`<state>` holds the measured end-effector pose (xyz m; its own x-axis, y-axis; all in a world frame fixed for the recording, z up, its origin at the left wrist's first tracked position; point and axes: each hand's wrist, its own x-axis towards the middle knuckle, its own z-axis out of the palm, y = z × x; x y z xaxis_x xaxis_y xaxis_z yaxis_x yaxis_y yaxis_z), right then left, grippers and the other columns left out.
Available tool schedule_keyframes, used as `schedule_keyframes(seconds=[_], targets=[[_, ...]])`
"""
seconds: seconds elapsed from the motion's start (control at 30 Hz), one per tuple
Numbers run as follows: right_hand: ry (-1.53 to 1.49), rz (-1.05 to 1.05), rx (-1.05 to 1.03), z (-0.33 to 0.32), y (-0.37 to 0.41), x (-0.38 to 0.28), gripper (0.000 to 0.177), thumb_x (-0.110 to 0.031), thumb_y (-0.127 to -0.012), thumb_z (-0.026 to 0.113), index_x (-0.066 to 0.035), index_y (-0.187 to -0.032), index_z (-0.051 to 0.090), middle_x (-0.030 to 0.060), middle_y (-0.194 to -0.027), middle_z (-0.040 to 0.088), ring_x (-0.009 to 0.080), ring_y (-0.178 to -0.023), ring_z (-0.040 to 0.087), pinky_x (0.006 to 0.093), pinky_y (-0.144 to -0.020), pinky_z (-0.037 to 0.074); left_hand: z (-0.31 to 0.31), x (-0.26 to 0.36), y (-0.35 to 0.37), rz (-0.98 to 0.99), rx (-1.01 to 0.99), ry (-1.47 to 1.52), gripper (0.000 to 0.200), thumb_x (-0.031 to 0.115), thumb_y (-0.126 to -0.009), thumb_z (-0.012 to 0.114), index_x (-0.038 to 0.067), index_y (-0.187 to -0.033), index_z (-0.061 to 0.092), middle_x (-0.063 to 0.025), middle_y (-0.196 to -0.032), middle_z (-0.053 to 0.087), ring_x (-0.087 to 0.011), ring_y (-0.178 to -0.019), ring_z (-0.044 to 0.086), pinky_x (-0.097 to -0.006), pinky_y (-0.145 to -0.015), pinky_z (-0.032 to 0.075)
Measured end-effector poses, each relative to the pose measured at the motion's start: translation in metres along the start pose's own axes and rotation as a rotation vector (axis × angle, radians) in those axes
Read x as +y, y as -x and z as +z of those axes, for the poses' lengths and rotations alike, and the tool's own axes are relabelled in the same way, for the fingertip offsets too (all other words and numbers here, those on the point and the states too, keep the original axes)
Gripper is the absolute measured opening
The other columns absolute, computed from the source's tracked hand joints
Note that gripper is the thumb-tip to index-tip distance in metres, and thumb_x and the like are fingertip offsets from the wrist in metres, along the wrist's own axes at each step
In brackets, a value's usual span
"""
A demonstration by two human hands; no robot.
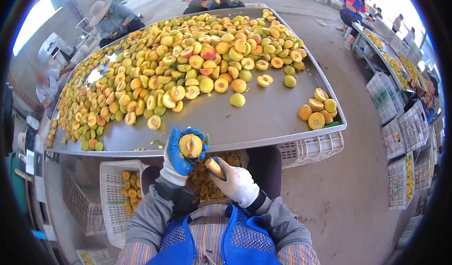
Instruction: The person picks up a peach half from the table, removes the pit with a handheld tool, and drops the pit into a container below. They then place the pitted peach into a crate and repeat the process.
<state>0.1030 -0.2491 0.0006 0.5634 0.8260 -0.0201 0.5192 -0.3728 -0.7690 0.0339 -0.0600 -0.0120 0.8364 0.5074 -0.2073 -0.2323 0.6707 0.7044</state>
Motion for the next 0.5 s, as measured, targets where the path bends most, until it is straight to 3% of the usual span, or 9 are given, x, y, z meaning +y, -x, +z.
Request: schedule_keyframes(seconds=[0.13, 0.2, 0.3, 0.43, 0.5], targets=[[0.067, 0.001, -0.027, -0.001, 0.001, -0.017, 0.053, -0.030, -0.086, 0.066, -0.002, -0.129, 0.052, 0.0188, -0.076, 0.067, 0.0336, -0.071, 0.068, 0.0407, -0.063, 0.054, 0.013, -0.011, 0.028, 0.152, 0.039, -0.149, 0.051, 0.045, -0.102, 0.035, -0.001, -0.112, 0.056, -0.0172, -0.102, 0.065, -0.0277, -0.080, 0.066, -0.0377, -0.073, 0.056], [0.121, -0.028, 0.016, 0.004, 0.003, -0.016, 0.053, -0.029, -0.086, 0.066, 0.000, -0.128, 0.052, 0.0182, -0.075, 0.067, 0.0323, -0.069, 0.068, 0.0397, -0.062, 0.054, 0.015, -0.012, 0.036, 0.275, -0.015, -0.448, 0.053, 0.044, -0.103, 0.034, -0.002, -0.115, 0.057, -0.0169, -0.106, 0.065, -0.0247, -0.085, 0.066, -0.0357, -0.080, 0.054], [0.108, -0.066, 0.055, 0.006, 0.007, -0.012, 0.053, -0.028, -0.085, 0.066, 0.001, -0.128, 0.052, 0.0179, -0.076, 0.067, 0.0314, -0.068, 0.068, 0.0392, -0.061, 0.054, 0.025, -0.015, 0.043, 0.262, 0.029, -0.405, 0.057, 0.046, -0.103, 0.032, -0.003, -0.117, 0.057, -0.0168, -0.109, 0.065, -0.0232, -0.087, 0.066, -0.0343, -0.082, 0.053], [0.146, -0.058, 0.054, 0.001, 0.011, -0.017, 0.053, -0.028, -0.085, 0.067, 0.001, -0.127, 0.053, 0.0179, -0.077, 0.067, 0.0316, -0.069, 0.068, 0.0396, -0.061, 0.054, 0.035, -0.015, 0.048, 0.129, 0.077, -0.104, 0.070, 0.055, -0.101, 0.024, -0.003, -0.108, 0.062, -0.0175, -0.100, 0.067, -0.0252, -0.085, 0.066, -0.0347, -0.083, 0.053], [0.191, 0.003, 0.008, -0.002, 0.011, -0.023, 0.049, -0.025, -0.084, 0.066, -0.002, -0.125, 0.054, 0.0183, -0.078, 0.067, 0.0333, -0.073, 0.068, 0.0412, -0.064, 0.054, 0.037, -0.017, 0.050, 0.135, 0.082, -0.092, 0.073, 0.058, -0.100, 0.023, -0.003, -0.105, 0.063, -0.0178, -0.096, 0.068, -0.0257, -0.084, 0.066, -0.0350, -0.083, 0.054]])
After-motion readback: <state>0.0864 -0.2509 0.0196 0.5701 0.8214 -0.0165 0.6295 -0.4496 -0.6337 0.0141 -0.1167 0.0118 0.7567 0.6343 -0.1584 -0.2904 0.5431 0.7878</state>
